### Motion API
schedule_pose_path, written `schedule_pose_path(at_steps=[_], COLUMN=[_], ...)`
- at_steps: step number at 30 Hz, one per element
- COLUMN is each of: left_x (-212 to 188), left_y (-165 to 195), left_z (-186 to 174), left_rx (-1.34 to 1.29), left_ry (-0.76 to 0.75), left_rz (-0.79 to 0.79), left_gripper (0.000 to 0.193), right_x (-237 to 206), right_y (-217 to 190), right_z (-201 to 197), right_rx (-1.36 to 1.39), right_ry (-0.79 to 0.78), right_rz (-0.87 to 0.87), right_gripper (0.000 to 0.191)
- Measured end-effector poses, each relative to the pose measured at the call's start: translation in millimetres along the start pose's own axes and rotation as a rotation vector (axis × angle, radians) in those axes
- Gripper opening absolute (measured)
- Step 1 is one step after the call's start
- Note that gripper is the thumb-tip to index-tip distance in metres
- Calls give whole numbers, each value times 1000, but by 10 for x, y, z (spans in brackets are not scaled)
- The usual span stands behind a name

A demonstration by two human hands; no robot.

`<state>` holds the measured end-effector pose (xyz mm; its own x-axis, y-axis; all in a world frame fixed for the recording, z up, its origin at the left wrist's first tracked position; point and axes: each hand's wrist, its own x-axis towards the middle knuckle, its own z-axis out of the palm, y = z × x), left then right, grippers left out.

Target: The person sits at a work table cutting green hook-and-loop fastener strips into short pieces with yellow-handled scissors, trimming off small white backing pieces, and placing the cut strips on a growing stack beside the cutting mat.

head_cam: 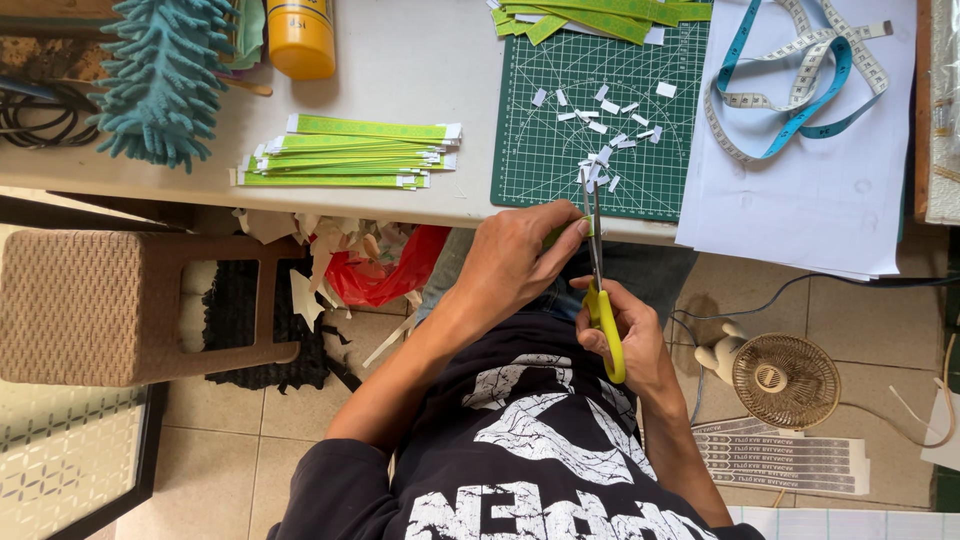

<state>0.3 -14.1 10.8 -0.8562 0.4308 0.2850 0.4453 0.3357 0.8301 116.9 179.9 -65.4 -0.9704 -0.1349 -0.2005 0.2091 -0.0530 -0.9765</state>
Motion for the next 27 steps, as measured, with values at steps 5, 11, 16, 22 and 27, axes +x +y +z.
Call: schedule_pose_path(at_steps=[5,11,16,22,27], left_x=[1,41,59,58,70], left_y=[-21,-58,-70,-37,-15], left_z=[-13,-14,-28,-66,-101], left_rx=[-30,-92,-110,-137,-175], left_ry=[-24,-72,-106,-104,-112], left_rz=[-8,-22,-36,-39,-53], left_gripper=[19,20,20,21,22], right_x=[-1,-9,-6,-19,-17], right_y=[3,27,53,52,34], right_z=[-11,-15,-44,-58,-59], right_rx=[10,-11,-40,-32,-32], right_ry=[4,41,56,58,65], right_rz=[-34,-33,-12,2,8], right_gripper=[70,64,59,57,58])
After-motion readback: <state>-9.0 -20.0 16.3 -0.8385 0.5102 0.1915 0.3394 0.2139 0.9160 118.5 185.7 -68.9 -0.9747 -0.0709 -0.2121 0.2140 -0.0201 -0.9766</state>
